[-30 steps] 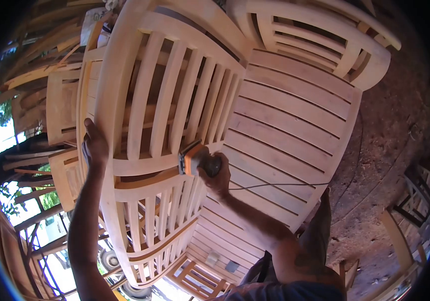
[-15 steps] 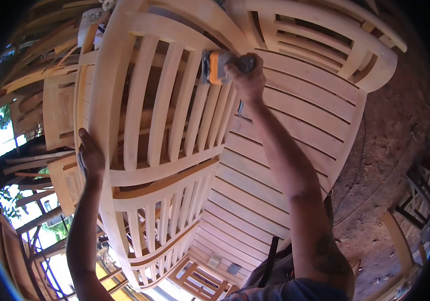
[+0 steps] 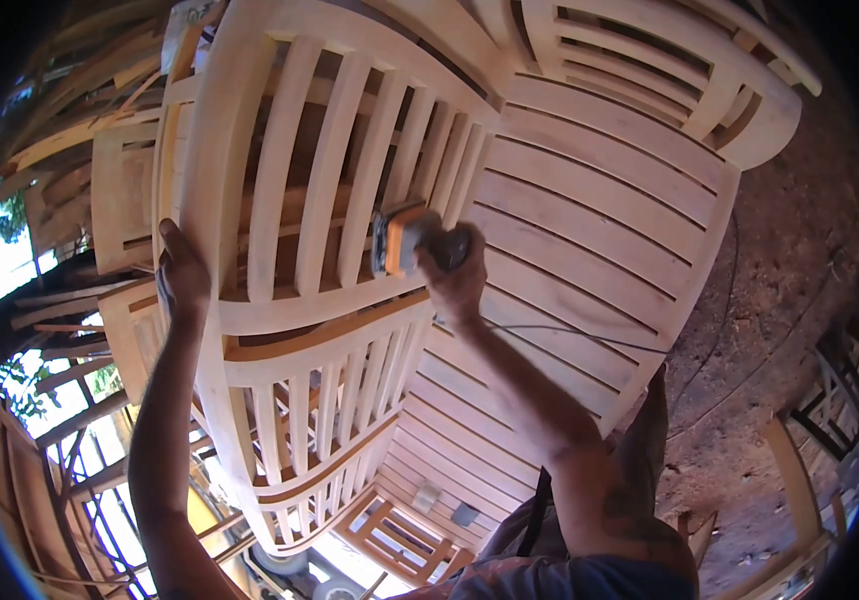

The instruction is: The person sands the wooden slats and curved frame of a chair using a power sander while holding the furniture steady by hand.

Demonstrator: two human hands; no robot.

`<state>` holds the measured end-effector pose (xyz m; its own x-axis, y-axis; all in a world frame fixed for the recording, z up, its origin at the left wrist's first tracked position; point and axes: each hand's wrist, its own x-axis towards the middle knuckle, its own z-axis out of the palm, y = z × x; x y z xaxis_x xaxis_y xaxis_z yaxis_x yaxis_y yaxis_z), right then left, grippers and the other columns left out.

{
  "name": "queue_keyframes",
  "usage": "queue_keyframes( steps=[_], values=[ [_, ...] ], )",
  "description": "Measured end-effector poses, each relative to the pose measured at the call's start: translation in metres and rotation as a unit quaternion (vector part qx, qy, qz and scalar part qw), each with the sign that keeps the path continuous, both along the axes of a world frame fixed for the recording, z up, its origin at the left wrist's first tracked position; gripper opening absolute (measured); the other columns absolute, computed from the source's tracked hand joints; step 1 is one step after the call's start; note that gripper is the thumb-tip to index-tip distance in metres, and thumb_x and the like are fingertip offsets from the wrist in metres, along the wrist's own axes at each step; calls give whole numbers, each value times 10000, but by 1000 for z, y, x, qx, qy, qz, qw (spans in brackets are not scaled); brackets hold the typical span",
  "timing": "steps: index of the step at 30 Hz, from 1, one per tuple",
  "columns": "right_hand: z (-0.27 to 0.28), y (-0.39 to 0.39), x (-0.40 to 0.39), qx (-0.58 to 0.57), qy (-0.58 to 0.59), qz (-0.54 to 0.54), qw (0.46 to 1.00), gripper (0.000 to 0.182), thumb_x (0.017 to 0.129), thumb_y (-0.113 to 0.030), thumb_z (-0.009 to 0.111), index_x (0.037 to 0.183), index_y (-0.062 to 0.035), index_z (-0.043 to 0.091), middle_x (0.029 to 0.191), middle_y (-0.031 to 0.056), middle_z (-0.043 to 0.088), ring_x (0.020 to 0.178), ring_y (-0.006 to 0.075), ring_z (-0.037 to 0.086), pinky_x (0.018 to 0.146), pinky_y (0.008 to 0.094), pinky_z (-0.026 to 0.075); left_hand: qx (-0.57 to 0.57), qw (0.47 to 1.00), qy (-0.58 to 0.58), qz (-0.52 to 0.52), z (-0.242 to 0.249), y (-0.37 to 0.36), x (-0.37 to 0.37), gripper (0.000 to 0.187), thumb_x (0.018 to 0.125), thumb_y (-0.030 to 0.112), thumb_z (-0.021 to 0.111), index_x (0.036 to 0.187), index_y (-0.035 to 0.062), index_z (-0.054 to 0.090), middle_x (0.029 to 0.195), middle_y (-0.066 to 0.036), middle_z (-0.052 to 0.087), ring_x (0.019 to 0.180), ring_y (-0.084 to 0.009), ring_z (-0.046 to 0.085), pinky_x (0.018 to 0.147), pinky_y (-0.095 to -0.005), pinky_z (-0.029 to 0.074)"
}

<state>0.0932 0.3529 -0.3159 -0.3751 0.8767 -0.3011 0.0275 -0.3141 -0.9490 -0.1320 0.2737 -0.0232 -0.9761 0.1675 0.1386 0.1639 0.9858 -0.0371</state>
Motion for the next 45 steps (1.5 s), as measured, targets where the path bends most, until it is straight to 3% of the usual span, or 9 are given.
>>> queue_keyframes(
  steps=[3, 7, 14, 20, 26, 29, 32, 41, 45],
  values=[
    [5, -82, 30, -57, 21, 34, 998, 767, 755, -256, 897, 1364, -13, 499, 1222, 199, 604, 1105, 329, 649, 963, 435, 537, 17, 1000, 5, 8, -2, -7, -5, 993, 1048, 731, 141, 1308, -71, 667, 1213, -295, 714, 1204, -423, 659, 1046, -450, 480],
    [12, -104, 39, -60, 46, 38, 996, 804, 767, -260, 907, 1385, 23, 477, 1166, 187, 632, 1054, 275, 648, 939, 393, 538, 41, 999, -10, 12, -2, -8, -9, 975, 1061, 721, 152, 1311, -71, 662, 1238, -287, 706, 1218, -410, 647, 1069, -433, 457],
    [-10, 61, -30, 109, 21, -46, 993, 716, 764, -233, 907, 1330, -5, 532, 1025, 169, 694, 926, 297, 714, 852, 393, 583, 62, 998, -6, -10, -6, -19, -11, 957, 1058, 720, 151, 1325, -38, 670, 1190, -275, 731, 1148, -407, 688, 998, -440, 507],
    [1, 191, -73, 51, 24, -76, 996, 660, 723, -331, 898, 1221, -15, 603, 1066, 177, 727, 1011, 322, 727, 922, 403, 576, 58, 998, 9, -9, -6, -14, -8, 957, 1064, 709, 148, 1317, -53, 670, 1192, -270, 733, 1154, -396, 690, 1002, -433, 509],
    [-20, 247, -75, -154, -2, 31, 988, 774, 722, -400, 895, 1309, -35, 545, 1062, 175, 736, 980, 313, 736, 908, 400, 585, 83, 996, -31, -23, -2, -11, -7, 978, 1053, 742, 210, 1326, -91, 645, 1257, -275, 701, 1198, -384, 655, 1062, -413, 457],
    [-75, 194, -81, -51, 6, -44, 998, 775, 734, -381, 888, 1328, -31, 536, 1087, 170, 712, 1000, 308, 714, 940, 405, 568, 84, 996, -27, -33, -3, -14, -10, 965, 1062, 725, 206, 1328, -94, 641, 1244, -269, 709, 1188, -384, 661, 1057, -410, 463],
    [-58, 117, -49, -23, -14, -76, 997, 750, 745, -359, 878, 1325, -26, 537, 1106, 172, 700, 1012, 305, 707, 931, 399, 562, 69, 997, -13, -20, -4, -13, -11, 941, 1072, 700, 188, 1341, -78, 643, 1259, -278, 706, 1209, -388, 663, 1038, -416, 487],
    [-49, -67, 30, -117, -2, 36, 992, 735, 759, -291, 892, 1337, -37, 516, 1126, 159, 656, 1020, 279, 680, 903, 396, 557, 81, 997, 13, -6, -6, -15, -10, 918, 1079, 693, 242, 1371, -99, 603, 1277, -245, 696, 1204, -315, 652, 1061, -388, 461],
    [-45, -83, 34, -141, 0, 11, 990, 709, 759, -257, 892, 1318, -39, 515, 1109, 148, 661, 991, 261, 678, 895, 387, 560, 82, 996, 0, -19, -7, -32, -24, 1000, 1037, 763, 184, 1375, -77, 611, 1282, -285, 691, 1223, -396, 645, 1069, -422, 454]
  ],
)
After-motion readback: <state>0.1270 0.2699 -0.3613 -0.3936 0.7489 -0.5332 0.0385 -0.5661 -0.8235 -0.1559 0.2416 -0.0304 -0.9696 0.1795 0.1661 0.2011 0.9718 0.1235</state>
